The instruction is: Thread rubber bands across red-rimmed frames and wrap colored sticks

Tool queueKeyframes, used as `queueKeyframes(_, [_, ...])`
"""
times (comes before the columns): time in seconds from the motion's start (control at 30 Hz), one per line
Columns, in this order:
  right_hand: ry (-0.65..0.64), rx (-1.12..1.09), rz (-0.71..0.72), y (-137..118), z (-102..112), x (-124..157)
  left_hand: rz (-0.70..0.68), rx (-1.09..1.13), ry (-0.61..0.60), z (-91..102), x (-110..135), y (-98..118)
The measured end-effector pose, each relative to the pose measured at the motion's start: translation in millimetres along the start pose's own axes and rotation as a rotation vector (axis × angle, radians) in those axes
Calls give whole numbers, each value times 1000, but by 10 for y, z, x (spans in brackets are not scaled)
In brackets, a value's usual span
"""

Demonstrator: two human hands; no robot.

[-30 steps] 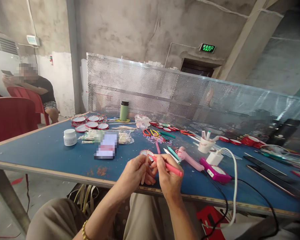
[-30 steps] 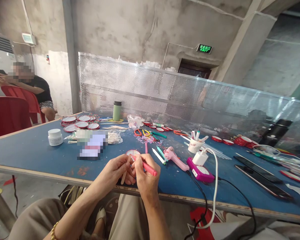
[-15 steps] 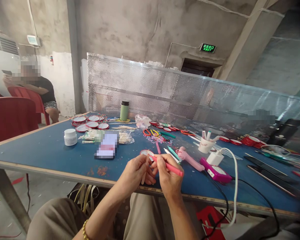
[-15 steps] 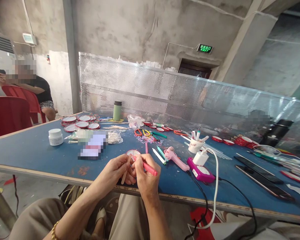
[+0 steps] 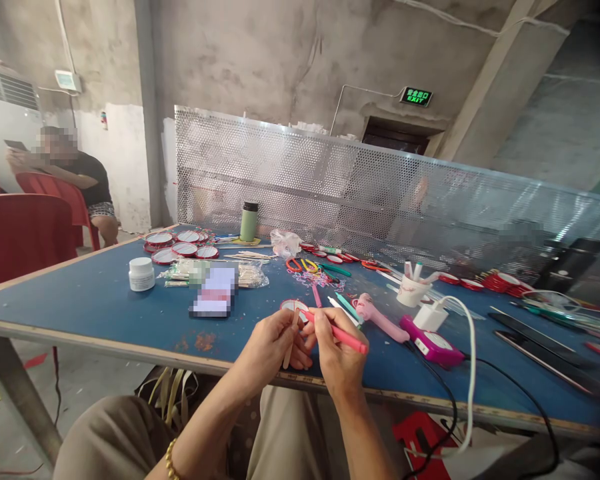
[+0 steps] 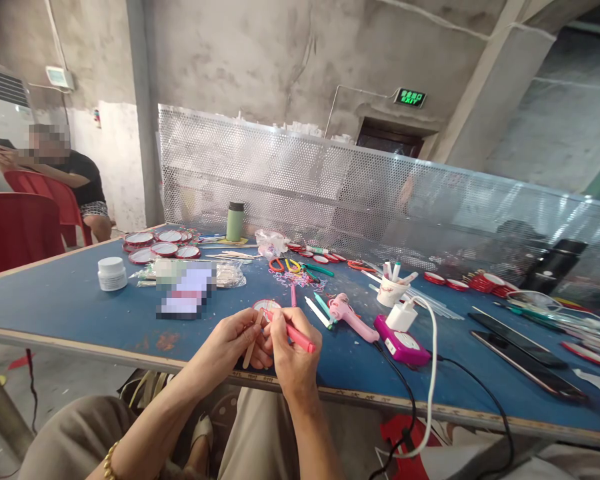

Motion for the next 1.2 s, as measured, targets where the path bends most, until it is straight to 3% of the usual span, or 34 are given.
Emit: queueKeyframes(1.2, [-8,41,4,-28,-1,-15,-12,-37,1,1,24,17])
Point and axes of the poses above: each hand's wrist, its own x-axis away from the middle knuckle, its own z-axis out of the back of the hand, y = z × x, the point moved 3 cm from there along -x, towards the middle knuckle, and after that the axes turned 9 degrees about x, right-handed, at the moved point
